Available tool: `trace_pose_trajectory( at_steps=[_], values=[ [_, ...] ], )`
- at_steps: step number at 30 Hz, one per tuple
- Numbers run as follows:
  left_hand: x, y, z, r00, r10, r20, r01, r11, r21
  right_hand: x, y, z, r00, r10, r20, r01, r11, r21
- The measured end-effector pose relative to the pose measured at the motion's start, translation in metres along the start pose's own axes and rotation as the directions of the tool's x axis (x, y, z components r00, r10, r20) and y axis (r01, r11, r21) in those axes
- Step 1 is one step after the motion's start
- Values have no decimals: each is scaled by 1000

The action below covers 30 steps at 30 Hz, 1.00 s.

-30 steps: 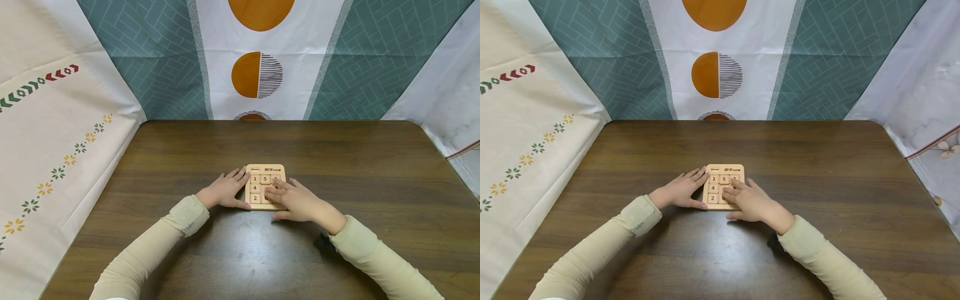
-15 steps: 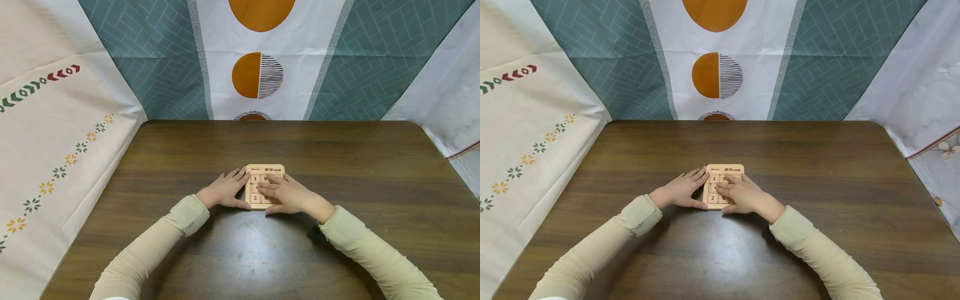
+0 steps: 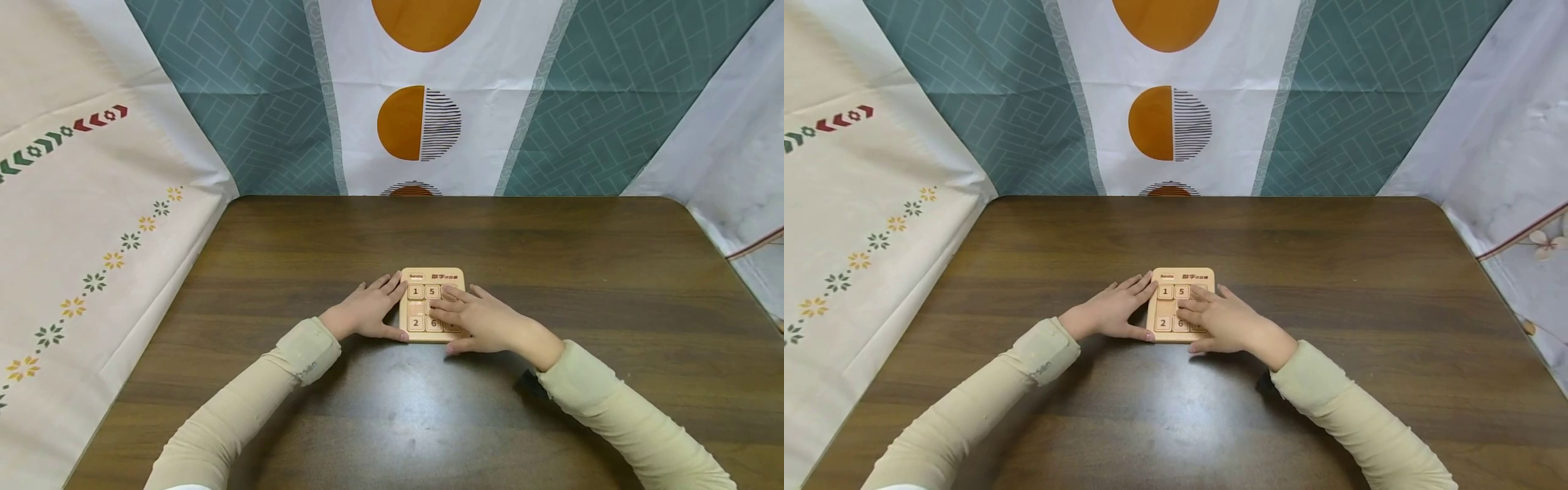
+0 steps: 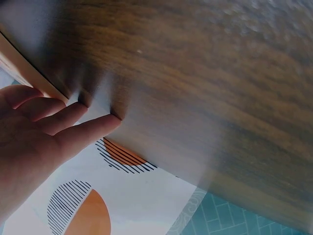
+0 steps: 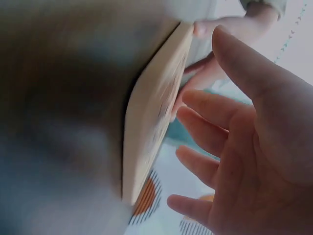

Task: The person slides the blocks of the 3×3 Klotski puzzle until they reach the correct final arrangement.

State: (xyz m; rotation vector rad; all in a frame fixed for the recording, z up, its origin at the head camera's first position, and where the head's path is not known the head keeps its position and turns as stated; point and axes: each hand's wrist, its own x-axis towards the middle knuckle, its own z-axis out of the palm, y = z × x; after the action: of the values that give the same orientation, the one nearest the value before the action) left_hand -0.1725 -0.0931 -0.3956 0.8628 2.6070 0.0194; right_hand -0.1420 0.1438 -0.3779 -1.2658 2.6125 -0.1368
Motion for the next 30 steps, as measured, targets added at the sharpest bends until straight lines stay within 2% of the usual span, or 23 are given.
trace_pose_trajectory(
  at_steps=[5, 10, 18, 23, 30],
  values=[
    [0, 0, 0, 1000, 4, -2, -4, 1000, -6, 2, -15, 2, 998, -61, -3, 61, 998, -15],
    [-1, -1, 0, 1000, 6, -10, -6, 1000, 2, 6, -23, 4, 996, -84, -6, 84, 995, -45],
    [-1, -1, 1, 1000, 4, 0, -4, 1000, -2, 16, -14, 3, 999, -35, 22, 36, 999, -35],
    [0, -1, 1, 1000, 4, -4, -4, 1000, 6, 22, -6, 1, 1000, -31, 1, 31, 999, -13],
    [-1, -1, 2, 1000, -1, 4, 1, 1000, -2, 7, -8, -2, 999, -42, -30, 42, 999, 4]
  ],
)
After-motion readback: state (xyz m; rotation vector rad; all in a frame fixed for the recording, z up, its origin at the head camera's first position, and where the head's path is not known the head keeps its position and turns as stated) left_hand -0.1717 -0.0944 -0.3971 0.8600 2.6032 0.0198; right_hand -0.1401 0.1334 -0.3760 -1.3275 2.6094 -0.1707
